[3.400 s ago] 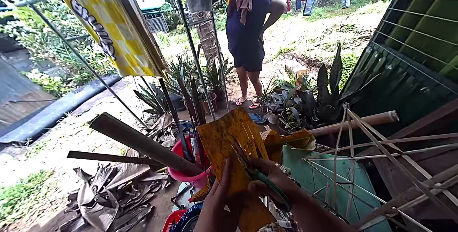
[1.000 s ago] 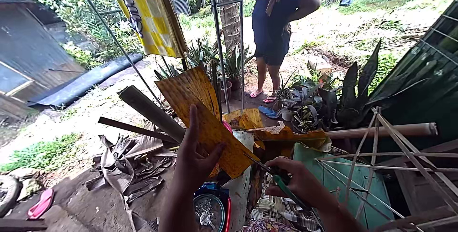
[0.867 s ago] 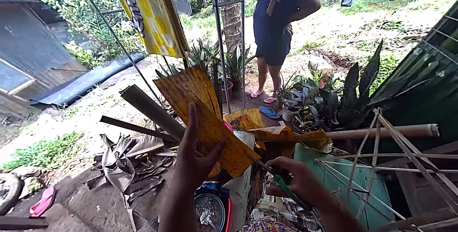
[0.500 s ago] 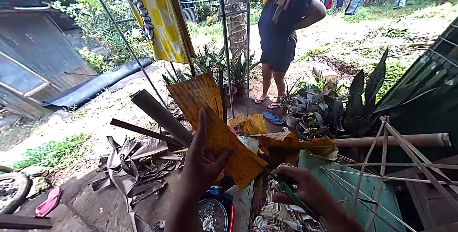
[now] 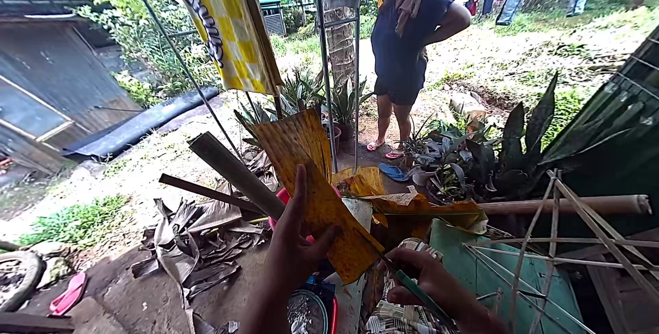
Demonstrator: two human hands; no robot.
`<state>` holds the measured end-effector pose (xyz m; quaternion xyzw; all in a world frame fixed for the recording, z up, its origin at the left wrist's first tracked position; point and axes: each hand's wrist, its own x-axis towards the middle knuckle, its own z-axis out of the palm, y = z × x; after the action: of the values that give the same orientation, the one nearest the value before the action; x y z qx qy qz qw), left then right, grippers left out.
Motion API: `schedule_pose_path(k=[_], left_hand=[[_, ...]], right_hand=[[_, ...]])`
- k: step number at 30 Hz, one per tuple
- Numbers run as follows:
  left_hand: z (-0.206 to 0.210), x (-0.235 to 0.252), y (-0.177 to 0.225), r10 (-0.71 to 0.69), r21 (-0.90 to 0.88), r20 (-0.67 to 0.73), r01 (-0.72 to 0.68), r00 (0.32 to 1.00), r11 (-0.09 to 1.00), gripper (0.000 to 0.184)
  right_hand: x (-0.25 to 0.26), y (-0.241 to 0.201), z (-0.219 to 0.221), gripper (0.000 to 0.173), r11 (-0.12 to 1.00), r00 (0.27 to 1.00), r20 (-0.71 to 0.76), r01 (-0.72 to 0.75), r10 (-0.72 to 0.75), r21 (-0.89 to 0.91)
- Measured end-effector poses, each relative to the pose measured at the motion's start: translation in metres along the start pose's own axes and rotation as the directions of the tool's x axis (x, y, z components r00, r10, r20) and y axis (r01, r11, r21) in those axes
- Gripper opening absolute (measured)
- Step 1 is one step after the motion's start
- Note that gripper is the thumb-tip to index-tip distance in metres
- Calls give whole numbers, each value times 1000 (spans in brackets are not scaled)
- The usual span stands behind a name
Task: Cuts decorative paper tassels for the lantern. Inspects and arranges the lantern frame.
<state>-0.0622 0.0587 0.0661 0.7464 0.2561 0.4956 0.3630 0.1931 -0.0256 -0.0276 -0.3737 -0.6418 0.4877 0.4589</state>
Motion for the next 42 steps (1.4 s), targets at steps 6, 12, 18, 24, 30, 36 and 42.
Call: schedule_pose_path(k=[6,12,18,24,30,36,42], left_hand=[[5,-3,1,47,6,43,-47,998,999,108],[5,-7,3,61,60,70,-65,996,996,108],[11,-9,3,66,72,93,-73,993,995,104],[13,-13,3,62,82,116,-72,991,994,103],[18,-16,1,74,68,135,-84,988,994,103],[22,-21,3,77,3,185,-79,980,997,101],[23,-23,7,117,-44,182,-111,976,993,100]], right_hand=[[2,0,6,43,995,998,9,60,-61,79],[2,0,11,43,980,997,63,41,-54,193],[3,0,17,40,965,996,38,73,-86,254],[2,-3,22,43,943,992,61,82,-107,322],[4,-9,25,36,935,991,26,116,-132,336],[4,-11,26,42,930,989,7,139,-151,339],[5,-13,31,38,934,985,-38,174,-171,313]])
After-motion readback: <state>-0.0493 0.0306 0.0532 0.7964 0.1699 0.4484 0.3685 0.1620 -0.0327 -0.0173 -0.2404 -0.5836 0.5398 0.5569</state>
